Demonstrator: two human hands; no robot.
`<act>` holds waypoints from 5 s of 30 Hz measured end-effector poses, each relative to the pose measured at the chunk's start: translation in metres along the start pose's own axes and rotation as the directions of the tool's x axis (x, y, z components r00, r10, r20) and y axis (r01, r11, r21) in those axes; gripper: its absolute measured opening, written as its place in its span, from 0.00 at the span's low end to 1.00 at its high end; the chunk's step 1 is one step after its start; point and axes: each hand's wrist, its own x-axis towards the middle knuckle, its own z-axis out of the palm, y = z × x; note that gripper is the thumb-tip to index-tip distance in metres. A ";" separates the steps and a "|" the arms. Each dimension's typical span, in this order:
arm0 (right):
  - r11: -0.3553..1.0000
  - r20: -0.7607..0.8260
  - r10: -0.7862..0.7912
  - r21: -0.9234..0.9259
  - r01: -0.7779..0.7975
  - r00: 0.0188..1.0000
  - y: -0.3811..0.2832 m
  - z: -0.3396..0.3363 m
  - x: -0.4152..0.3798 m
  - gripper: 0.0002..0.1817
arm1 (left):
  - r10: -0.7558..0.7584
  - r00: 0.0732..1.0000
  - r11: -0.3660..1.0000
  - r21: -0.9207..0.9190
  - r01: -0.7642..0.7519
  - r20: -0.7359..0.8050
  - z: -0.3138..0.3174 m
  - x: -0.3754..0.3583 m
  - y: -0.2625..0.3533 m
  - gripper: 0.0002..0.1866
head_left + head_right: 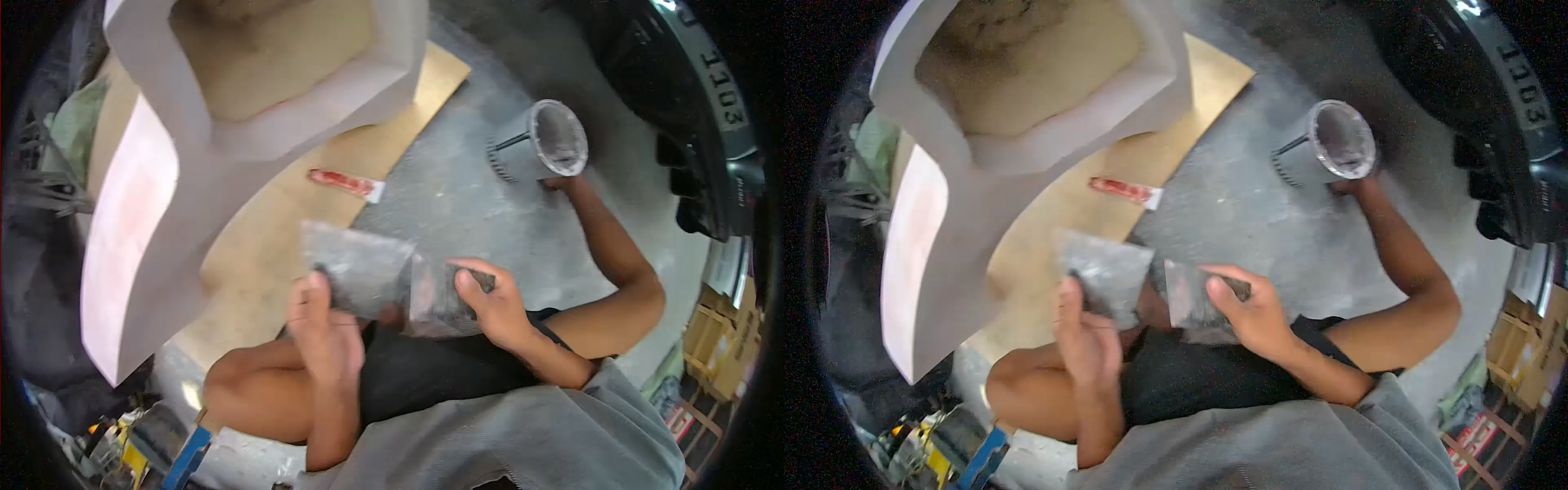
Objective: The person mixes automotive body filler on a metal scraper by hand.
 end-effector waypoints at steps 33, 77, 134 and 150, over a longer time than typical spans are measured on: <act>0.229 -0.163 -0.693 -0.973 0.001 0.703 0.012 -0.213 0.124 0.11 | -0.361 0.679 -0.106 0.695 -0.711 0.639 0.005 -0.012 -0.066 0.08; -0.255 -0.077 0.115 -0.966 -0.046 0.990 -0.009 -0.106 0.099 0.10 | 0.176 0.765 0.084 0.765 -0.639 0.620 -0.012 -0.059 0.089 0.11; -0.271 0.266 -0.010 -0.929 0.254 0.964 0.019 -0.162 0.104 0.09 | 0.033 0.945 -0.264 0.915 -0.305 0.325 -0.044 -0.029 0.058 0.12; -0.301 0.321 0.385 -0.843 0.446 0.865 0.012 -0.135 0.140 0.11 | -0.055 0.774 -0.097 0.768 -0.633 0.630 0.020 -0.012 0.045 0.10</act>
